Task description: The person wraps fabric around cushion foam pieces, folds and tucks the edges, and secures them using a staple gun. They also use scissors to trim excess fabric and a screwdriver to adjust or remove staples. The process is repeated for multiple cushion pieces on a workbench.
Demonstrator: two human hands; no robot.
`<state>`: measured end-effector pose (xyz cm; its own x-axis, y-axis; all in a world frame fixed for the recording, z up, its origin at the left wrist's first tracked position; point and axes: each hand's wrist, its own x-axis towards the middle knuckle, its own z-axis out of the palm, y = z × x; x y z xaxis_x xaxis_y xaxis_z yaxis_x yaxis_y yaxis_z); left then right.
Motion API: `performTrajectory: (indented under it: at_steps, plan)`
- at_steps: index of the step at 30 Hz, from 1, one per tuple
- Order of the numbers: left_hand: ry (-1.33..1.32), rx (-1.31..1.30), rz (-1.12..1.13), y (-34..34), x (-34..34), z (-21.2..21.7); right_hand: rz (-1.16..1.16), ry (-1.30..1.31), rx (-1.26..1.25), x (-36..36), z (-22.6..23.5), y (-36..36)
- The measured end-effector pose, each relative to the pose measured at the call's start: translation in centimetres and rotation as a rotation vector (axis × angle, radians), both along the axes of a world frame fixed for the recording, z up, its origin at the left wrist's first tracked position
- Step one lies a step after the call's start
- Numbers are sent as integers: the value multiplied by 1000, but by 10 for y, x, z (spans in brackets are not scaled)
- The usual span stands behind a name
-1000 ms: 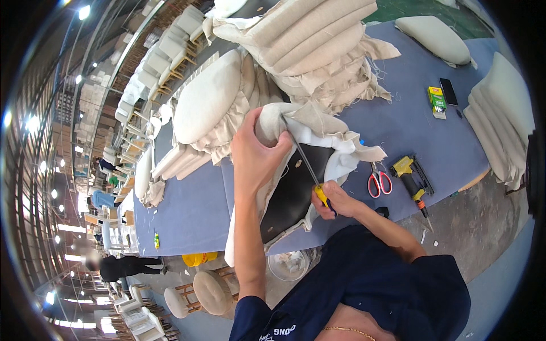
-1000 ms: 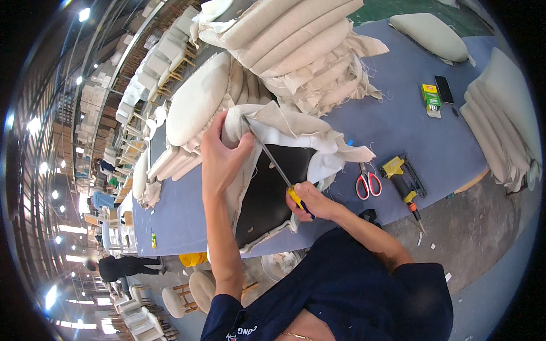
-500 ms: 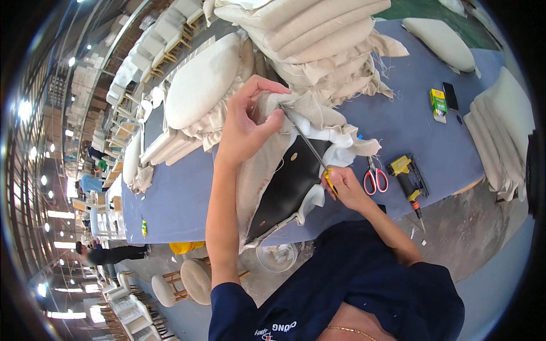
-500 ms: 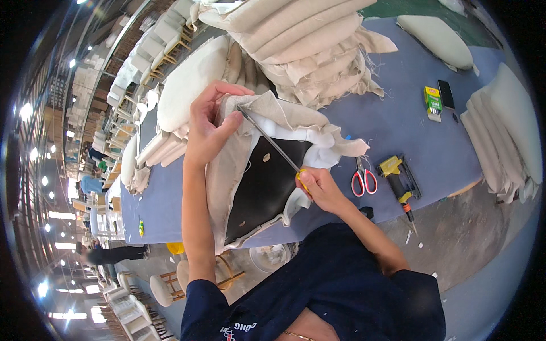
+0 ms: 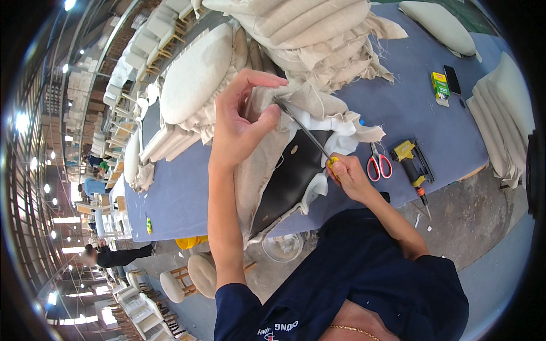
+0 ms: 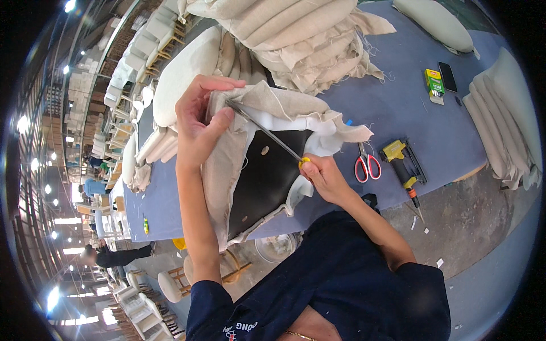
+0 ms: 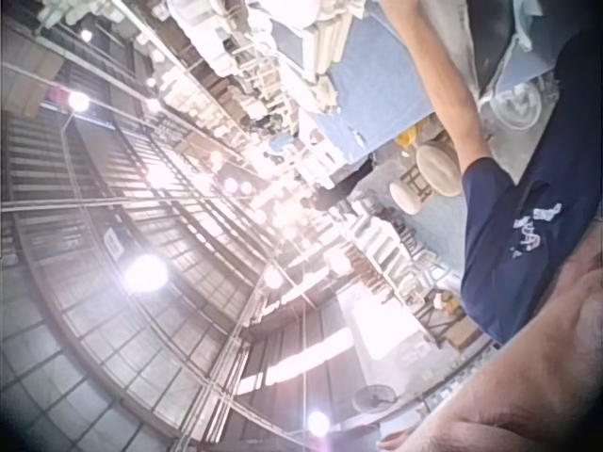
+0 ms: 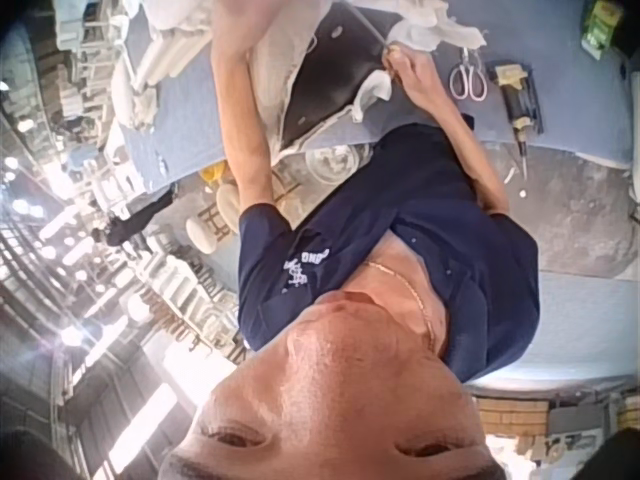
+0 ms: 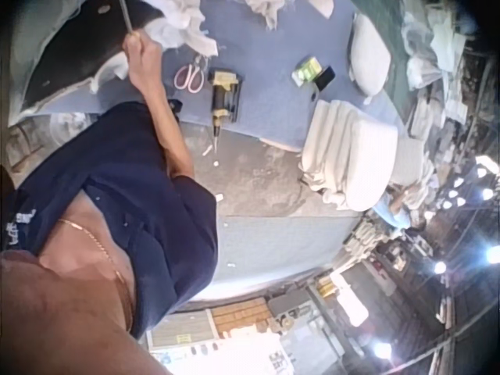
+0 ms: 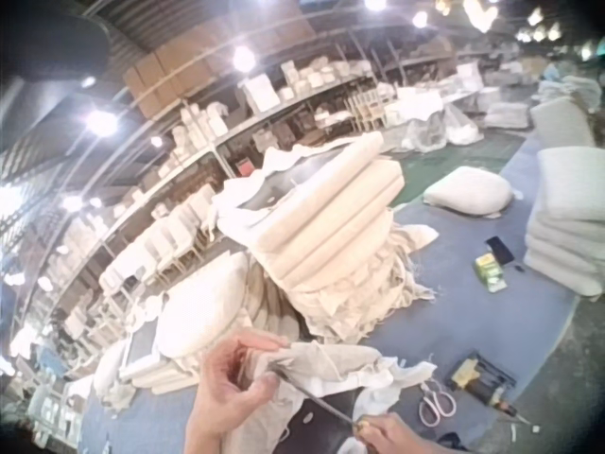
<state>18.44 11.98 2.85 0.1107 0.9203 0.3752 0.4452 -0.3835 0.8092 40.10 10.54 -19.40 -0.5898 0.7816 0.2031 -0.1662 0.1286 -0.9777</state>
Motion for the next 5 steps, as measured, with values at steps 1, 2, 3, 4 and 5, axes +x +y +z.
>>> performTrajectory:
  at_steps: [1,2,3,4,5]
  plan:
    - [-13,-20,6,-1,2,2,-6,0,6,1,0,0]
    - [-25,-40,12,-2,4,3,-11,0,12,2,1,1]
    - [-20,-41,7,-3,4,3,-16,0,18,3,2,2]
    - [-15,-43,2,-3,5,2,-13,-10,5,5,3,1]
    - [-9,-46,-3,-4,5,2,-10,-21,-8,7,5,1]
